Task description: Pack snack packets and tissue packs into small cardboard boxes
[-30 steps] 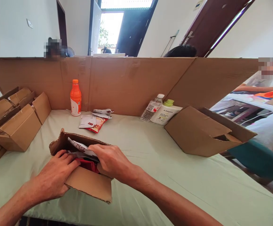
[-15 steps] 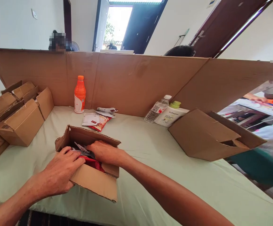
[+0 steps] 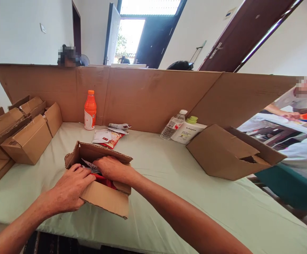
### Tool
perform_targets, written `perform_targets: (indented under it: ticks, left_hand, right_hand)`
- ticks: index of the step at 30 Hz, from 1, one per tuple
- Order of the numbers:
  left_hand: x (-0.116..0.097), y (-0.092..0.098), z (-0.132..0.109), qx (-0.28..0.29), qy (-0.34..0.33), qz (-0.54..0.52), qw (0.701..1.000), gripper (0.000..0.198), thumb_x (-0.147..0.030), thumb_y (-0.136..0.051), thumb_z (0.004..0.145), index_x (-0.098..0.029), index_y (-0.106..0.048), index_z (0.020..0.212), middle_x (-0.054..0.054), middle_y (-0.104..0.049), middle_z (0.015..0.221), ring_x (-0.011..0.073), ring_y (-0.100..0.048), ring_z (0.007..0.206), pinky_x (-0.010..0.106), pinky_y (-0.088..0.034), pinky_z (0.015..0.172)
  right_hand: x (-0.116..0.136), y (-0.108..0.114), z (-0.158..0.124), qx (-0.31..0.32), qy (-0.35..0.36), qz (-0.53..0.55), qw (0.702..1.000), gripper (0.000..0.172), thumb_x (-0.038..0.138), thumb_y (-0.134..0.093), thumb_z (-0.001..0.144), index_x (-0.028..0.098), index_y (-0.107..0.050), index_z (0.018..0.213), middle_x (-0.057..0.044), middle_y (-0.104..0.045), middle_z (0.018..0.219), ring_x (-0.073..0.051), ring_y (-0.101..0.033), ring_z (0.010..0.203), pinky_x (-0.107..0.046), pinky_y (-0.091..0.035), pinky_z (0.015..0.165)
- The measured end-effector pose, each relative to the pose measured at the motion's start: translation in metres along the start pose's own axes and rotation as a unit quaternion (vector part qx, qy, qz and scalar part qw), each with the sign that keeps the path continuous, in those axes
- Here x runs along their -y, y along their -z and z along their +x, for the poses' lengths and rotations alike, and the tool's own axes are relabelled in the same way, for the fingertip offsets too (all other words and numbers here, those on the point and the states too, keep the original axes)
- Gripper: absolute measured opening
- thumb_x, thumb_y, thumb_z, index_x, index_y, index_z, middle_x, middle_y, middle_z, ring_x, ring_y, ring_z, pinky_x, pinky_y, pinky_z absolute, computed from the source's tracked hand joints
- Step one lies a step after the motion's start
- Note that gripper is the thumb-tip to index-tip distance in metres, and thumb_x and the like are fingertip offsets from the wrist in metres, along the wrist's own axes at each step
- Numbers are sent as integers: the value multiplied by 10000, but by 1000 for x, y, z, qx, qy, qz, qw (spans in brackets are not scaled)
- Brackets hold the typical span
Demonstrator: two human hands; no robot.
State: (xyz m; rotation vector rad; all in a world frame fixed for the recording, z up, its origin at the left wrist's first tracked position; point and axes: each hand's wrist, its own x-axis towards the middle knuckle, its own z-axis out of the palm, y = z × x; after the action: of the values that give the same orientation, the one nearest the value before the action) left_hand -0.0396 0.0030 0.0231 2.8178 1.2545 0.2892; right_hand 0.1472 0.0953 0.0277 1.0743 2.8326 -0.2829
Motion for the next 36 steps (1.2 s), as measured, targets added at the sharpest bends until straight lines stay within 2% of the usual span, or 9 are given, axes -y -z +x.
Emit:
perform_targets:
  ticks: [3,7,12,16,20,22,25,32,36]
  left_hand:
    - [-1,-1,0,16,14,9,1000,595,-61,-620,632,-221,-585,1204,126,-634,1330,335,-562,1255,546,-400,1112]
    - [-3,-1,-7,9,31,34,999,630,-25,-580,592,-172,-592,1205,181,-565,1434,379,-465,1392,581,-392,1139]
    - [-3,1,-20,-44,32,12,998,655,-9,-522,628,-192,-573,1255,129,-636,1362,313,-563,1300,541,-438,1124]
    - [0,3,-22,-72,30,10,997,612,-8,-508,656,-184,-597,1235,124,-658,1349,304,-591,1272,540,-453,1118]
    - [3,8,-19,-106,26,27,994,531,-31,-511,709,-188,-627,1203,122,-676,1338,309,-595,1277,560,-441,1128]
    - [4,11,-17,-124,23,38,991,504,-49,-510,742,-179,-630,1214,123,-689,1320,310,-604,1268,573,-434,1129]
    - [3,15,-15,-128,17,40,991,490,-52,-507,754,-177,-636,1210,108,-716,1273,300,-626,1241,568,-432,1127]
    - [-1,14,-14,-81,27,14,996,514,-25,-487,689,-197,-653,1143,71,-758,1166,270,-677,1140,537,-464,1090]
    - [-1,10,-19,-93,31,28,995,534,-27,-492,678,-171,-660,1165,110,-732,1243,307,-653,1183,572,-485,1066]
  right_hand:
    - [-1,2,3,9,8,12,1000,249,132,-532,944,121,-742,1078,-160,-785,1041,-269,-745,955,-294,-509,737]
    - [-6,0,-14,-27,18,49,998,305,146,-495,980,144,-701,1205,-126,-753,1194,-249,-712,1077,-317,-523,866]
    - [-24,-27,-50,-240,45,129,961,351,137,-481,970,156,-679,1259,-131,-679,1358,-250,-626,1264,-428,-501,1064]
    - [-32,-44,-69,-382,52,128,914,292,148,-466,989,188,-720,1129,-136,-699,1320,-244,-662,1206,-452,-558,996]
    - [-29,-48,-86,-475,18,112,873,225,177,-515,994,207,-723,1075,-139,-704,1301,-256,-660,1206,-469,-560,987]
    - [-27,-52,-92,-485,2,104,868,215,190,-526,992,212,-719,1085,-141,-697,1310,-261,-663,1200,-468,-563,975]
    - [-26,-61,-97,-454,-5,103,885,227,224,-530,988,215,-722,1109,-145,-692,1320,-276,-671,1178,-474,-568,948]
    - [-28,-68,-102,-367,-4,153,917,339,349,-616,933,215,-684,1237,-139,-689,1332,-320,-606,1273,-547,-518,1018]
    - [-27,-67,-103,-391,19,184,901,186,281,-611,920,218,-687,1078,-123,-735,1230,-296,-654,1201,-510,-534,991]
